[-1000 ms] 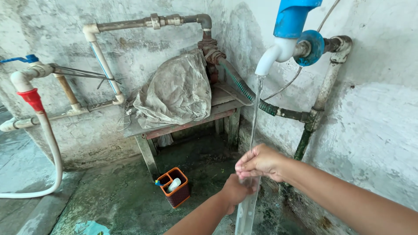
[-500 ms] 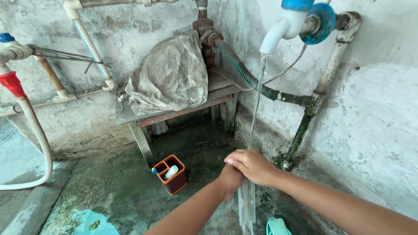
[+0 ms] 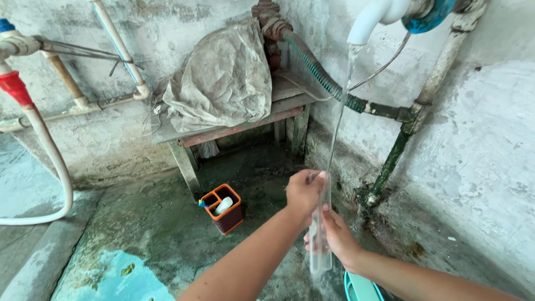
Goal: Cleaning a plastic toothbrush holder and associated brushes using water from an outdoor tap and scrub brushes.
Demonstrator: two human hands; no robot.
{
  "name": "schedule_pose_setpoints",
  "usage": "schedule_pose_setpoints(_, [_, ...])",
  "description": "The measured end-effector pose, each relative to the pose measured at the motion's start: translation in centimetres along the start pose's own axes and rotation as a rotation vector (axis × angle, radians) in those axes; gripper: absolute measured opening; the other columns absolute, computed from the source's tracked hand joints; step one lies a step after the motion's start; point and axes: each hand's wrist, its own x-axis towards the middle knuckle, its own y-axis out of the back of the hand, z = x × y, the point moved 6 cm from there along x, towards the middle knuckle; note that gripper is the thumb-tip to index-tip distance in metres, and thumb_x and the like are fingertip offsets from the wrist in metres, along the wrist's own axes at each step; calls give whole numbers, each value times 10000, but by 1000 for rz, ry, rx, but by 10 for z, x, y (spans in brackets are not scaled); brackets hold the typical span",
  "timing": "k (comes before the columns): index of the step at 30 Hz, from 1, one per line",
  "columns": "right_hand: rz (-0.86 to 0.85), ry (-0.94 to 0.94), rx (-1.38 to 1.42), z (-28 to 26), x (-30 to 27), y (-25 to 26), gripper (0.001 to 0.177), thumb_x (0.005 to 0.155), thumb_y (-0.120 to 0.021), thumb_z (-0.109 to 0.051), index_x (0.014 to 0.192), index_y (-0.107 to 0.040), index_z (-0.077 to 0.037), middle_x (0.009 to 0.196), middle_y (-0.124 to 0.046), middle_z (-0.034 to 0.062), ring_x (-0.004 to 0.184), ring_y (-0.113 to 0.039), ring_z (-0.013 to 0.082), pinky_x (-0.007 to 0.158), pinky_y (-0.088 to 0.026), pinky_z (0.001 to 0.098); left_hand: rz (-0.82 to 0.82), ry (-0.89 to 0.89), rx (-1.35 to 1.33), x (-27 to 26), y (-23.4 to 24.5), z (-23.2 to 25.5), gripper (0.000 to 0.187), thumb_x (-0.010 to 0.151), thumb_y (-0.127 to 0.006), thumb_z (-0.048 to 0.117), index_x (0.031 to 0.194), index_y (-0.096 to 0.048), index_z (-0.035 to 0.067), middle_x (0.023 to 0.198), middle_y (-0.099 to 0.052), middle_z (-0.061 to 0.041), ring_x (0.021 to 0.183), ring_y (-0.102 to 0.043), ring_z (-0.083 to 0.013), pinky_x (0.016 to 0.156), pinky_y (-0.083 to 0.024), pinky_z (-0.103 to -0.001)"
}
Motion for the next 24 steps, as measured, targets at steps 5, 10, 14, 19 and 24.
schedule_pose_setpoints(5, [90, -2, 56, 36, 45, 8, 604, 1053, -352, -609, 1036, -551, -38, 716, -576, 79, 574, -583, 199, 535, -501, 390, 84, 72, 47, -15, 3, -30, 171, 885, -704, 161, 1046, -708, 101, 921, -757, -47, 780, -666, -123, 712, -565, -321])
schedule_pose_setpoints(10, [157, 260, -85, 44, 39, -3, 412, 1035, -425, -465, 1064, -601, -94, 793, -644, 19, 628, -623, 80, 524, -506, 292, 182, 192, -219, 1, 6, -77, 403, 989, -627, 372, 1030, -738, -13, 945, -741, -103, 828, -643, -185, 751, -549, -377])
schedule_pose_setpoints(14, [30, 106, -37, 49, -4, -10, 382, 1002, -447, -464, 1043, -569, -104, 706, -578, 51, 524, -549, 139, 458, -444, 324, 190, 142, -338, 2, 28, -56, 432, 1008, -574, 434, 1136, -650, 29, 987, -715, -131, 891, -663, -208, 763, -561, -432])
schedule_pose_setpoints(19, [21, -38, -121, 54, 37, 5, 630, 1017, -431, -609, 958, -617, -10, 622, -571, 31, 509, -549, 162, 446, -420, 315, -54, 241, -314, 8, 16, -103, 317, 1037, -573, 303, 1167, -633, 20, 1003, -642, -119, 855, -603, -215, 801, -558, -441])
schedule_pose_setpoints(24, [88, 82, -61, 40, 41, -1, 591, 1065, -452, -543, 985, -645, 9, 689, -561, 1, 559, -531, 117, 478, -461, 302, -49, 327, -495, 3, 3, -120, 334, 1067, -506, 346, 1169, -686, 84, 983, -667, -34, 843, -601, -144, 834, -540, -375])
